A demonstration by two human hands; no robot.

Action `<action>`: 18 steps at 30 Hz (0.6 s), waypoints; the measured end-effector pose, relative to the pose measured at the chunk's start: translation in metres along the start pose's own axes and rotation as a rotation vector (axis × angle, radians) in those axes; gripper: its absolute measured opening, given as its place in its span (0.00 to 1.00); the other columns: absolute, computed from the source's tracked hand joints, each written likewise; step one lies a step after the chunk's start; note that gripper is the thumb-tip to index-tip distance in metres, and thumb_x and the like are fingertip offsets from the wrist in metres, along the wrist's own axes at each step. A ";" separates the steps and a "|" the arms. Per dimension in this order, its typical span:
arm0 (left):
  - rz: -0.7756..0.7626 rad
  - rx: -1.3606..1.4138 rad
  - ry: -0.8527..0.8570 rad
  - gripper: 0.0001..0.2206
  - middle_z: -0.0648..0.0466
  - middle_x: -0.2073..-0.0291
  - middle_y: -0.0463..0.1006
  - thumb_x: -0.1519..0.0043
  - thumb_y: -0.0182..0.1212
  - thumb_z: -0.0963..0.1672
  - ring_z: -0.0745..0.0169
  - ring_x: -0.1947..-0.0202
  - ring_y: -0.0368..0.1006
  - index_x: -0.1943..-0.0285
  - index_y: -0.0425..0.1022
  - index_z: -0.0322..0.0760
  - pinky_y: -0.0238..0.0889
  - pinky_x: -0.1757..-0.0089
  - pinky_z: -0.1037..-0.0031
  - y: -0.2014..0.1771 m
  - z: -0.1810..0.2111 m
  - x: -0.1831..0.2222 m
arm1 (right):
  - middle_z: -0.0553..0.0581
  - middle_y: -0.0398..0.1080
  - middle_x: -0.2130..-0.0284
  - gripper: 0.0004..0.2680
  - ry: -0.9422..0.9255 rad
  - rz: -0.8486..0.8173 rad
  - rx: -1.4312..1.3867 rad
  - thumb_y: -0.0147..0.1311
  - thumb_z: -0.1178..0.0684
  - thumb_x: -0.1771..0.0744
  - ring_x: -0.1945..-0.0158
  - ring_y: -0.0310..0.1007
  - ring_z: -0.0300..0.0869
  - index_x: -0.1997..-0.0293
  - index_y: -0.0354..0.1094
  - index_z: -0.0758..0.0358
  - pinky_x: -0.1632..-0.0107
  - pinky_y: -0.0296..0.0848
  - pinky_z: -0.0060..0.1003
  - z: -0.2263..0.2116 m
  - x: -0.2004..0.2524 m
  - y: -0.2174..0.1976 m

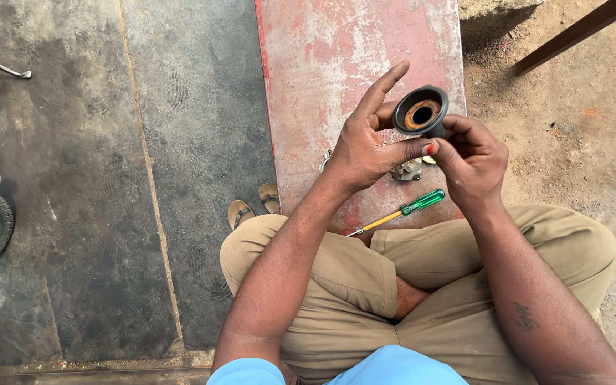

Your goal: The person disassembles and handles various internal components of a motorcycle carburetor, including a slide, needle, and springs, while using a screwdriver to manipulate parts.

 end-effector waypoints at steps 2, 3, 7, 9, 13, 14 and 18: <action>-0.007 -0.001 0.054 0.43 0.47 0.37 0.77 0.41 0.75 0.49 0.56 0.33 0.73 0.19 0.49 0.45 0.66 0.33 0.57 -0.003 0.003 0.001 | 0.56 0.77 0.54 0.13 0.060 0.012 -0.170 0.62 0.58 0.30 0.52 0.78 0.36 0.41 0.69 0.72 0.47 0.79 0.31 0.004 -0.002 -0.003; -0.010 -0.002 0.056 0.43 0.47 0.37 0.77 0.41 0.75 0.49 0.56 0.33 0.73 0.19 0.49 0.45 0.66 0.33 0.57 -0.003 0.003 0.000 | 0.56 0.77 0.54 0.13 0.057 0.015 -0.170 0.62 0.58 0.30 0.52 0.78 0.36 0.41 0.69 0.72 0.47 0.79 0.31 0.004 -0.004 -0.004; 0.053 0.195 0.112 0.19 0.48 0.34 0.73 0.31 0.67 0.47 0.58 0.32 0.70 0.33 0.72 0.41 0.73 0.37 0.65 -0.015 0.008 0.003 | 0.58 0.77 0.55 0.13 0.092 -0.016 -0.313 0.64 0.58 0.32 0.53 0.78 0.38 0.43 0.69 0.73 0.45 0.79 0.33 0.012 -0.004 -0.004; 0.064 0.216 0.147 0.13 0.48 0.32 0.70 0.30 0.68 0.46 0.58 0.32 0.68 0.39 0.77 0.39 0.72 0.39 0.66 -0.017 0.013 0.005 | 0.58 0.77 0.55 0.14 0.110 -0.023 -0.309 0.65 0.58 0.32 0.53 0.78 0.38 0.43 0.69 0.74 0.46 0.79 0.33 0.015 -0.002 -0.004; -0.022 0.202 0.162 0.17 0.50 0.29 0.66 0.33 0.71 0.47 0.59 0.30 0.66 0.37 0.78 0.43 0.71 0.35 0.66 -0.009 0.022 0.004 | 0.58 0.77 0.54 0.14 0.098 -0.079 -0.329 0.66 0.58 0.33 0.51 0.77 0.38 0.44 0.70 0.73 0.45 0.78 0.32 0.016 0.000 0.000; -0.058 0.188 0.131 0.20 0.50 0.29 0.66 0.36 0.73 0.48 0.58 0.32 0.68 0.36 0.77 0.44 0.72 0.36 0.66 -0.005 0.023 0.003 | 0.57 0.76 0.53 0.14 0.092 -0.096 -0.362 0.66 0.58 0.33 0.50 0.78 0.38 0.44 0.70 0.72 0.44 0.78 0.32 0.017 0.001 0.000; -0.133 0.069 0.203 0.23 0.49 0.29 0.67 0.38 0.75 0.48 0.56 0.26 0.62 0.35 0.75 0.42 0.60 0.29 0.63 0.004 0.051 0.011 | 0.58 0.77 0.53 0.13 0.088 -0.143 -0.393 0.67 0.57 0.33 0.50 0.77 0.38 0.46 0.72 0.73 0.44 0.78 0.33 0.026 0.007 -0.003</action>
Point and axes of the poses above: each hand's wrist, its own x-axis away from the middle knuckle, its own y-axis out of the palm, z = x × y, the point moved 8 cm from there along -x, towards the middle knuckle
